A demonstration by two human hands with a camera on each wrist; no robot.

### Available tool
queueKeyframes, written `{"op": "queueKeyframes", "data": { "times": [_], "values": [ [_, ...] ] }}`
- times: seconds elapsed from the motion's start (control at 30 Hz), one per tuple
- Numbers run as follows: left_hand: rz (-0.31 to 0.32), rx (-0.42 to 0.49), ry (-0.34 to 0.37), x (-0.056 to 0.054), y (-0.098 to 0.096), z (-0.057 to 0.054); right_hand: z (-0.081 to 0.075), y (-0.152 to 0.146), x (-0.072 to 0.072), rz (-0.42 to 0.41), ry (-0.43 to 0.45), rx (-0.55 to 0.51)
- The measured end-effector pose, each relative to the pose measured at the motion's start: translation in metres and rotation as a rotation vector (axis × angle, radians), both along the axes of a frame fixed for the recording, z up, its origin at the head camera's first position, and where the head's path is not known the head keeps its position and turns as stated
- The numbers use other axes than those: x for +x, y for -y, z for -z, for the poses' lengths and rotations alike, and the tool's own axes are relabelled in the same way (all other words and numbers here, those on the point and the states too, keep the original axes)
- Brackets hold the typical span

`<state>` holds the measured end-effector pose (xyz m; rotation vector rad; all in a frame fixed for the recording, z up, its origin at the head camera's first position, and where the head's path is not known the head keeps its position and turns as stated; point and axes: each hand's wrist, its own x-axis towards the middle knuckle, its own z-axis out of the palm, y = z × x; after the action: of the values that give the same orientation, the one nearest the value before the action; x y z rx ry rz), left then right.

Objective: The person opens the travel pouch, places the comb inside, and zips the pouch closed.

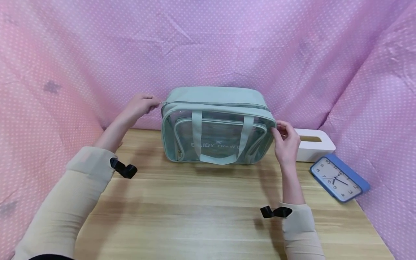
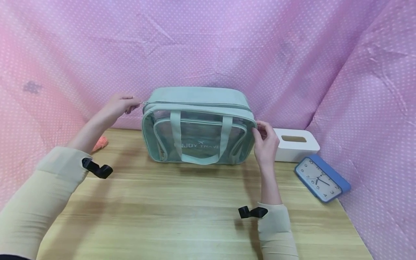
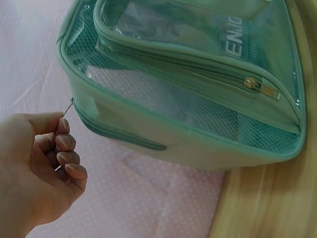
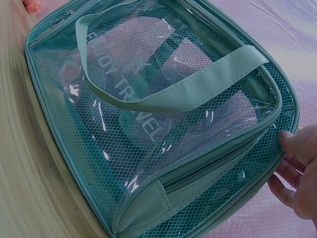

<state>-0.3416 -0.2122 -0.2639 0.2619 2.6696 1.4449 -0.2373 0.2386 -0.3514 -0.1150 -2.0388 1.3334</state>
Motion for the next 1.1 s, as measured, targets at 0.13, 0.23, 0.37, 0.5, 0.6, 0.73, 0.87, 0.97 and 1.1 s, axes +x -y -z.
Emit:
{"op": "queueKeyframes", "data": {
  "times": [0.13, 0.23, 0.37, 0.5, 0.6, 0.73, 0.87, 0.97, 1.1],
  "values": [
    [-0.013, 0.046, 0.01, -0.001, 0.008, 0.013, 0.0, 0.0, 0.0, 0.008, -0.001, 0.002],
    [-0.015, 0.124, 0.036, -0.003, 0.011, 0.025, 0.0, 0.0, 0.0, 0.014, 0.002, 0.011],
    [-0.016, 0.249, 0.078, -0.003, 0.014, 0.038, 0.001, -0.001, -0.001, 0.008, 0.004, 0.018],
    [-0.034, 0.326, 0.117, -0.002, 0.016, 0.049, 0.001, -0.001, -0.001, 0.005, 0.004, 0.016],
    [-0.041, 0.35, 0.148, -0.001, 0.018, 0.057, 0.001, -0.001, -0.001, 0.008, 0.007, 0.017],
    [-0.043, 0.369, 0.169, -0.002, 0.02, 0.068, 0.0, -0.001, -0.001, 0.005, 0.006, 0.018],
    [-0.036, 0.387, 0.17, -0.003, 0.019, 0.075, 0.001, -0.001, -0.002, 0.006, -0.001, 0.023],
    [-0.024, 0.372, 0.178, -0.001, 0.016, 0.076, 0.002, -0.001, -0.002, 0.012, -0.004, 0.028],
    [-0.008, 0.342, 0.191, 0.007, 0.012, 0.07, 0.003, -0.001, -0.003, 0.016, -0.005, 0.033]
  ]
}}
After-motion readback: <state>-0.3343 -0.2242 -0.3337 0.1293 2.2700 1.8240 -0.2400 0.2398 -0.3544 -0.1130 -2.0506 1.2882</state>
